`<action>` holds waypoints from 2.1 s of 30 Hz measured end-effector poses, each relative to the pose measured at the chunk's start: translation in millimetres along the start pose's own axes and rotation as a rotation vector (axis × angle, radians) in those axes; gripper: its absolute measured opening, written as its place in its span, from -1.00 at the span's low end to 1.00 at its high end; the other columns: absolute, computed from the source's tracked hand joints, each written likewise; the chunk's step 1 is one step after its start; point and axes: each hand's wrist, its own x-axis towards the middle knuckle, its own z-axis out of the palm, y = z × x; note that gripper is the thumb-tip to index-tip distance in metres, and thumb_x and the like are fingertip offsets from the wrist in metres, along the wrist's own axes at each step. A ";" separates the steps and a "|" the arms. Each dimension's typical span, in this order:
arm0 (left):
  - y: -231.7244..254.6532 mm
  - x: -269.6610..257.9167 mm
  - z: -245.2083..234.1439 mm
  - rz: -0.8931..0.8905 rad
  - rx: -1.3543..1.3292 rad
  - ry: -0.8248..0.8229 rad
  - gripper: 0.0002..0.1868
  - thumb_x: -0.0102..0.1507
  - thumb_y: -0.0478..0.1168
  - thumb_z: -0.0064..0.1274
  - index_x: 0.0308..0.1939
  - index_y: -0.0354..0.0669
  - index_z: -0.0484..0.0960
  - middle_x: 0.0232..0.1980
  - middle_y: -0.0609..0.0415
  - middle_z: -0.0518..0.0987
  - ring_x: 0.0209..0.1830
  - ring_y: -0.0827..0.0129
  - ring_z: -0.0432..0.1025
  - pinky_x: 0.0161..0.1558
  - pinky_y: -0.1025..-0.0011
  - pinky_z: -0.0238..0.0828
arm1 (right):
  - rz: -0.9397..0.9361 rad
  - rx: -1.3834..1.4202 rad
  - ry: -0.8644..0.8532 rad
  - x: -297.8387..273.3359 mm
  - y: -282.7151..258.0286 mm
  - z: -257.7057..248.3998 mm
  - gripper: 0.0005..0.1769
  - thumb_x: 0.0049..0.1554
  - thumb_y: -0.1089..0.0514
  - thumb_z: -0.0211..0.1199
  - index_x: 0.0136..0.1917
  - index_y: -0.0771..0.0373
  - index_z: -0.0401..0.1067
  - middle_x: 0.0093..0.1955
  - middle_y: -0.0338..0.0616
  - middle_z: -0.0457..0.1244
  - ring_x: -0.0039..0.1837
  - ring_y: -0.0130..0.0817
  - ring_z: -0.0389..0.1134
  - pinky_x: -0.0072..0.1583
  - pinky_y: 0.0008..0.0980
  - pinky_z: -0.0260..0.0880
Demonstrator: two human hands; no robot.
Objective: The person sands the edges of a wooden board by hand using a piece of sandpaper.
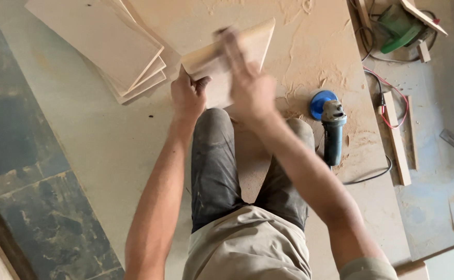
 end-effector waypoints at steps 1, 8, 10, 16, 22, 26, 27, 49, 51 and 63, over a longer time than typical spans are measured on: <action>0.6 -0.6 0.4 0.070 -0.041 0.047 -0.60 0.25 -0.25 0.34 0.08 -0.28 0.53 -0.45 -0.10 0.58 -0.53 0.09 0.45 -0.40 0.25 0.36 | 0.016 -0.020 0.156 2.5 12.5 -5.6 -0.12 0.23 0.49 -0.01 0.71 0.00 -0.12 0.76 -0.26 -0.14 -0.12 -0.29 0.42 -0.25 -0.45 0.38; 11.0 -4.9 -1.7 0.189 -0.129 0.108 -0.52 0.22 -0.32 0.28 0.19 -0.31 0.48 -0.22 -0.16 0.68 -0.20 0.06 0.64 -0.25 0.33 0.54 | 0.058 0.123 0.144 3.8 -11.5 -10.4 -0.04 0.05 0.52 0.00 0.66 0.06 -0.02 0.69 -0.10 0.03 -0.03 -0.14 0.50 -0.28 -0.22 0.37; 12.7 -7.1 -2.4 0.121 -0.147 0.064 -0.55 0.24 -0.32 0.26 0.18 -0.31 0.48 -0.24 -0.14 0.69 -0.24 0.09 0.65 -0.24 0.31 0.54 | 0.059 0.088 0.156 3.2 6.9 -22.1 -0.08 0.11 0.51 0.01 0.67 0.06 -0.05 0.66 -0.07 0.06 -0.02 -0.14 0.50 -0.21 -0.22 0.42; 24.2 -9.5 -6.5 0.097 -0.178 -0.010 -0.57 0.27 -0.30 0.27 0.16 -0.32 0.47 -0.22 -0.15 0.70 -0.24 0.10 0.65 -0.25 0.28 0.54 | 0.158 0.089 -0.002 -4.4 -18.3 -8.7 -0.04 0.06 0.43 0.08 0.69 0.12 -0.02 0.46 -0.04 0.24 -0.12 -0.05 0.44 -0.22 -0.08 0.39; 24.3 -9.8 -8.6 0.096 -0.141 -0.004 -0.64 0.28 -0.28 0.29 0.07 -0.30 0.51 -0.22 -0.15 0.70 -0.22 0.06 0.64 -0.22 0.26 0.54 | 0.182 -0.166 0.189 -6.6 126.1 -50.2 -0.32 0.28 0.46 0.07 0.61 0.19 0.08 0.57 0.14 0.11 -0.10 -0.26 0.43 -0.17 -0.35 0.46; 23.4 -3.0 -8.0 0.176 -0.244 0.018 -0.62 0.27 -0.32 0.24 0.11 -0.33 0.49 -0.20 -0.15 0.70 -0.18 0.07 0.66 -0.20 0.28 0.55 | 0.274 0.074 0.281 -8.2 96.6 -18.9 -0.23 0.30 0.55 -0.06 0.69 0.13 -0.02 0.73 -0.02 -0.06 -0.28 -0.42 0.30 -0.28 -0.51 0.32; 21.1 -3.7 -8.8 0.112 -0.208 -0.012 -0.63 0.27 -0.32 0.26 0.10 -0.33 0.50 -0.23 -0.16 0.69 -0.26 0.04 0.62 -0.23 0.27 0.52 | 0.302 0.134 0.296 -11.0 78.2 -8.3 -0.20 0.30 0.57 -0.09 0.71 0.12 -0.05 0.77 -0.06 -0.10 -0.33 -0.46 0.27 -0.31 -0.55 0.28; 21.2 18.2 -12.2 -0.029 -0.085 -0.080 -0.55 0.24 -0.37 0.27 0.19 -0.35 0.50 -0.24 -0.28 0.66 -0.26 -0.08 0.57 -0.21 0.22 0.50 | 0.129 0.234 0.406 27.0 -6.9 55.3 0.06 0.04 0.64 -0.28 0.73 0.03 -0.18 0.75 -0.11 -0.23 0.68 0.01 0.13 -0.12 -0.61 0.53; 24.6 21.4 -14.5 -0.052 -0.057 -0.101 -0.54 0.25 -0.37 0.28 0.19 -0.35 0.50 -0.24 -0.29 0.66 -0.27 -0.08 0.57 -0.21 0.21 0.49 | 0.039 0.253 0.409 26.3 -10.5 56.3 0.00 0.21 0.62 -0.19 0.77 -0.04 -0.21 0.76 -0.29 -0.23 0.65 -0.22 0.15 0.07 -0.56 0.54; 8.2 22.5 4.7 -0.018 -0.286 -0.013 -0.49 0.18 -0.45 0.15 0.23 -0.31 0.47 -0.07 -0.11 0.73 -0.11 0.20 0.67 -0.14 0.32 0.60 | 0.196 0.343 0.402 27.7 20.6 39.9 -0.23 0.33 0.51 -0.14 0.72 0.12 -0.15 0.76 -0.08 -0.16 0.59 -0.22 0.25 0.20 -0.45 0.57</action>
